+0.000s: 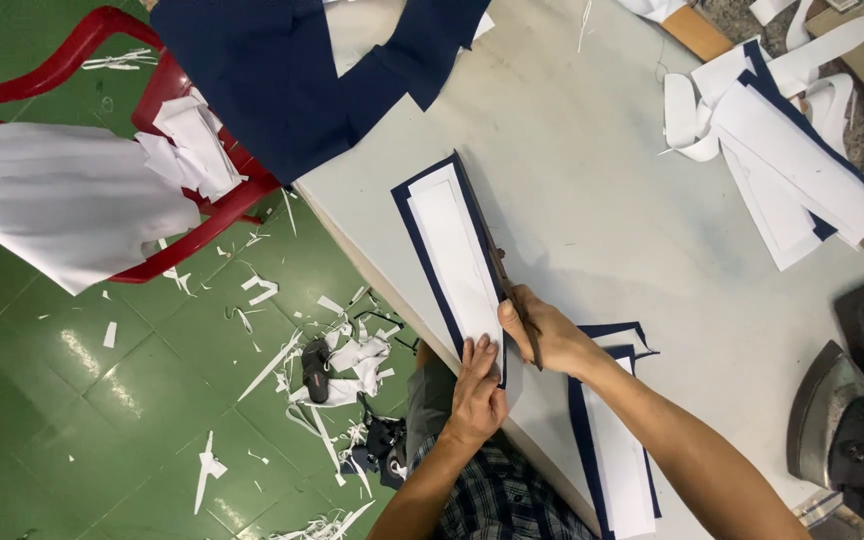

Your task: The person irons a dark blue fabric piece, places white paper templates on it, and uses shears to cut the fabric along the template edges. The person then removes the templates and sets the cut fabric pieces aside.

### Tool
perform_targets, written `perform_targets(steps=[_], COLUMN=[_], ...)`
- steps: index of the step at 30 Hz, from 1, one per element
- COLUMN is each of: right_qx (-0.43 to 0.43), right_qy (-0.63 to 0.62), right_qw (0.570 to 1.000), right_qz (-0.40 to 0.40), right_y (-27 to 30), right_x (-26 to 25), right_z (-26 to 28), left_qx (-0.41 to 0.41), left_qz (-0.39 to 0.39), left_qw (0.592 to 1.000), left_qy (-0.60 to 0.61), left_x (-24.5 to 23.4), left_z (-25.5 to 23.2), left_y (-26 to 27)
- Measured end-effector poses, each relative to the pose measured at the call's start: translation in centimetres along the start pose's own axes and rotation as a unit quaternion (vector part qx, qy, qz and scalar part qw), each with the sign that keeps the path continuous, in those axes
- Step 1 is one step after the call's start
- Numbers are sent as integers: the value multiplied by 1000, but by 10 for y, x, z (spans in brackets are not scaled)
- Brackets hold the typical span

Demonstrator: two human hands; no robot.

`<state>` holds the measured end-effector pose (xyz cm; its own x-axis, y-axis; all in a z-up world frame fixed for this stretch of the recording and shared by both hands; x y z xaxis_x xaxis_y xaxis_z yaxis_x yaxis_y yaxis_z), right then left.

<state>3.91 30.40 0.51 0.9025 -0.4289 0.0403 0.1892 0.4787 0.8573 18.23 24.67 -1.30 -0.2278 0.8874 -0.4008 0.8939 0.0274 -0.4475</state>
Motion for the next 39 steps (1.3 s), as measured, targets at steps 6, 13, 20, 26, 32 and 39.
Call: perform_targets(steps=[6,13,20,26,32,39], right_qx=[-56,-134,-105,5,29,81], right_qy=[-38,-246,-293,-274,-317,-414], right_qw=[997,933,893,889,851,774], right_qz=[-44,-228,-325,-368,-417,-473], right_y=[5,74,165,198,201,187], right_x=[-6,-19,11,12,19,54], right_z=[-8,-115,-242,-289,-313,-283], left_qx=[0,-226,-221,-1,-49,56], left_qz=[11,-101,-140,224,350,653], left_qw=[1000,963,950,969,862,693], left_qy=[-4,108,172,-101,-363,-299], left_x=[1,-20,57,148,145,193], left_z=[-1,7,7,-88,-39,-50], left_y=[-1,-26,-163,-209,-114,-61])
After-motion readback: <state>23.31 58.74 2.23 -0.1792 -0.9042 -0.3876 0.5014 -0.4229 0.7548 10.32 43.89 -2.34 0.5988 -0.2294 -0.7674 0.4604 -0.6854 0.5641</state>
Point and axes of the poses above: each hand's wrist, its own y-axis away from the middle knuckle, its own x-axis out of the palm, z = x × y, the point moved 10 cm from there along -y, towards the middle knuckle, and after that the axes turned 12 degrees about z, right-handed, at the moved point
